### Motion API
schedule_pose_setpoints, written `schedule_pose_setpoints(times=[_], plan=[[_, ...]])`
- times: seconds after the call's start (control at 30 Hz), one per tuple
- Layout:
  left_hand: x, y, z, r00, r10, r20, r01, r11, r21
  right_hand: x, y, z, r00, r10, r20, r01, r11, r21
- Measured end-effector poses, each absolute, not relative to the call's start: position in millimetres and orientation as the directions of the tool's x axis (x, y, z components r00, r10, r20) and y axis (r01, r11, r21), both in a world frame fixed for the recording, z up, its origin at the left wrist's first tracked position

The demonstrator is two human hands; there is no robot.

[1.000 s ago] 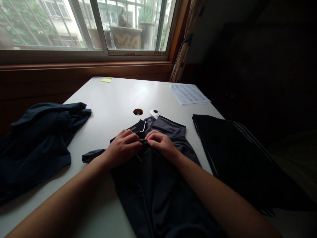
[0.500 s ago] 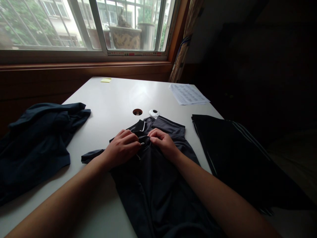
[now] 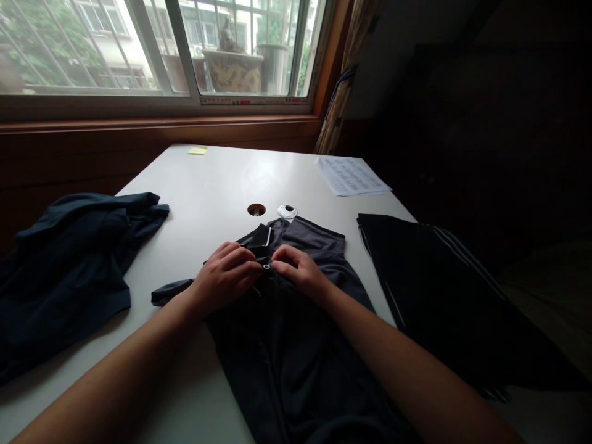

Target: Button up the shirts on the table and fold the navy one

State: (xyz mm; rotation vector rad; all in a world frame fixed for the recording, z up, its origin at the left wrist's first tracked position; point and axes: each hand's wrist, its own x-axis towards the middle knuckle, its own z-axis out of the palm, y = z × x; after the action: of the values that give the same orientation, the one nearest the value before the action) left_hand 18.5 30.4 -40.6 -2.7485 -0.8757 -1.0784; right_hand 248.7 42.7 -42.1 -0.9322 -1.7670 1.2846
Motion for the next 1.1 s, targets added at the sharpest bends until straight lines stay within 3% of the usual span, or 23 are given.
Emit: schedule_pose_setpoints(times=[0.37,0.9,1.1], plan=[[19.6,28.1,-37.4,0.583,0.441,0.683,0.501,-0.856,0.126,253.8,42.4,-40.4,-0.599,0.754,0.269,0.123,0.418,-0.9],[21.0,29.9,-37.6,0.591,0.462,0.661,0.506,-0.851,0.142,254.4,43.9,-40.4,-0.525,0.822,0.222,0.037,0.283,-0.958],[20.9,34.1,-42.7,0.575,0.515,0.636,0.502,-0.836,0.223,253.9,41.2,-39.7,-0.469,0.863,0.188,0.015,0.22,-0.975]])
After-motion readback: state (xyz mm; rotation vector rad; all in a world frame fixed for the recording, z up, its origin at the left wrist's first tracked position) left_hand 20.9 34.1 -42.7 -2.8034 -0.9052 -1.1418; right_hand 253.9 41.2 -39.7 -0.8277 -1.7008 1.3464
